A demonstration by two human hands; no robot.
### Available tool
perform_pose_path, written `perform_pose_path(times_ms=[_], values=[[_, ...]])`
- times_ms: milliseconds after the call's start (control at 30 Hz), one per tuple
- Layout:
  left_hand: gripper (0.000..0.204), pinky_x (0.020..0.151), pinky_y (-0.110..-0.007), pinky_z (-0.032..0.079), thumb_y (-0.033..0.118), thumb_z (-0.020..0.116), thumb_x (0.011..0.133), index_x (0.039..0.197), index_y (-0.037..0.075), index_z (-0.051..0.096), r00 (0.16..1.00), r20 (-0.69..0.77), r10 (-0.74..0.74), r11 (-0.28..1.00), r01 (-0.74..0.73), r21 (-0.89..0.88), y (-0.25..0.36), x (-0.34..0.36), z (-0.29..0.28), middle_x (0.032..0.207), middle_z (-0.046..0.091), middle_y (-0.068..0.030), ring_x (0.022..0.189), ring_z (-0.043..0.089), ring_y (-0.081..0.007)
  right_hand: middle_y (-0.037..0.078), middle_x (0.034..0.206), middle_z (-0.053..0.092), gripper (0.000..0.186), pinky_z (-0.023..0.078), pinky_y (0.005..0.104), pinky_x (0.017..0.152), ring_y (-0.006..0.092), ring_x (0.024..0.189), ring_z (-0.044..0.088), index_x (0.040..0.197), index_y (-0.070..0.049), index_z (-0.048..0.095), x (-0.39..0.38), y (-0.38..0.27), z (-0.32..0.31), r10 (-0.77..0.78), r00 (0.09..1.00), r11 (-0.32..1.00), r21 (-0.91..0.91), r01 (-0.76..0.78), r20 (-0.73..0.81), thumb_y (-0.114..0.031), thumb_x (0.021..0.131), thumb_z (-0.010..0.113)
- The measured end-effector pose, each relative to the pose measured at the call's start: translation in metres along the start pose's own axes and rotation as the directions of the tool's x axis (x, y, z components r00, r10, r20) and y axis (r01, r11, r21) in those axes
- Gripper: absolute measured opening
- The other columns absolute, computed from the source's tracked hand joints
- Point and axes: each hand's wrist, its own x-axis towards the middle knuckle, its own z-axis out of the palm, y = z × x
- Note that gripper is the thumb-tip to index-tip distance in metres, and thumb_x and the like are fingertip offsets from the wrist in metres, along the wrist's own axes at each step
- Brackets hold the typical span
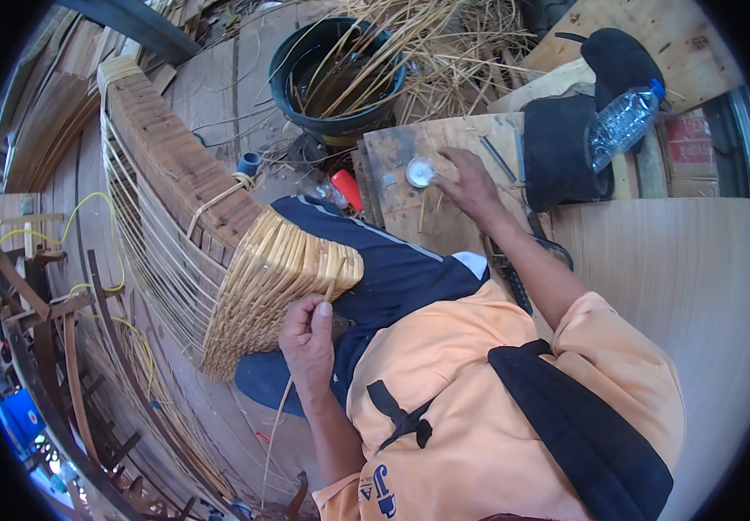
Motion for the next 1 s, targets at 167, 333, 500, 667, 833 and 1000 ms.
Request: perform_pose_path(times_ms=[167, 333, 500, 667, 833, 1000], values=[[0.009, 0.063, -0.018, 0.039, 0.008, 0.059, 0.090, 0.093, 0.000, 0.060, 0.998, -0.027, -0.056, 0.996, 0.053, -0.076, 0.003, -0.004, 0.000, 0.079, 0.054, 0.0026, 0.070, 0.046, -0.0042, 0.017, 0.118, 0.053, 0.056, 0.042, 0.0412, 0.093, 0.0356, 0.108, 0.051, 0.123, -0.009, 0.050, 0.027, 0.004, 0.051, -0.050, 0.970, 0.987, -0.138, 0.085, 0.239, -0.025, 0.073, 0.070], [0.008, 0.062, -0.020, 0.040, 0.007, 0.058, 0.090, 0.093, 0.000, 0.059, 0.999, -0.038, -0.035, 0.998, 0.037, 0.044, 0.018, -0.009, 0.003, 0.077, 0.054, 0.0003, 0.069, 0.048, -0.0055, 0.018, 0.113, 0.055, 0.053, 0.041, 0.0409, 0.095, 0.0360, 0.106, 0.052, 0.121, -0.003, 0.050, 0.055, 0.037, 0.031, -0.061, 0.994, 0.990, -0.120, 0.071, 0.086, -0.022, 0.075, 0.069], [0.009, 0.060, -0.021, 0.040, 0.008, 0.056, 0.091, 0.092, 0.000, 0.058, 0.996, 0.034, -0.084, 0.993, 0.080, 0.090, 0.035, -0.010, 0.021, 0.076, 0.052, 0.0002, 0.065, 0.045, -0.0051, 0.018, 0.114, 0.056, 0.041, 0.044, 0.0412, 0.089, 0.0354, 0.108, 0.052, 0.113, -0.006, 0.054, 0.031, 0.025, 0.008, -0.058, 0.997, 0.957, -0.283, 0.067, 0.042, -0.031, 0.082, 0.063], [0.028, 0.067, -0.017, 0.039, 0.013, 0.065, 0.086, 0.109, 0.000, 0.054, 0.954, 0.226, -0.198, 0.936, 0.252, -0.244, 0.046, -0.007, 0.024, 0.084, 0.052, 0.0023, 0.074, 0.044, -0.0033, 0.019, 0.098, 0.059, 0.021, 0.047, 0.0472, 0.075, 0.0402, 0.085, 0.059, 0.102, -0.008, 0.059, -0.046, 0.011, 0.030, 0.190, 0.866, 0.978, -0.166, -0.126, 0.462, -0.022, 0.086, 0.055], [0.023, 0.065, -0.027, 0.043, 0.021, 0.057, 0.090, 0.095, -0.002, 0.057, 0.864, 0.488, -0.119, 0.991, 0.073, 0.112, 0.070, 0.004, 0.063, 0.073, 0.054, -0.0046, 0.069, 0.049, -0.0094, 0.016, 0.093, 0.057, 0.015, 0.048, 0.0452, 0.071, 0.0371, 0.087, 0.059, 0.092, -0.008, 0.057, -0.046, 0.000, 0.036, 0.112, 0.941, 0.977, -0.206, -0.046, 0.320, -0.020, 0.084, 0.056], [0.023, 0.044, -0.022, 0.033, 0.024, 0.053, 0.090, 0.087, 0.002, 0.059, 0.840, 0.507, -0.191, 0.971, 0.237, -0.027, 0.034, 0.068, 0.121, 0.066, 0.052, 0.0021, 0.047, 0.040, -0.0050, 0.015, 0.092, 0.056, 0.011, 0.048, 0.0452, 0.071, 0.0354, 0.087, 0.058, 0.090, -0.009, 0.057, -0.042, -0.001, 0.042, 0.096, 0.923, 0.973, -0.231, -0.008, 0.372, -0.016, 0.083, 0.053]])
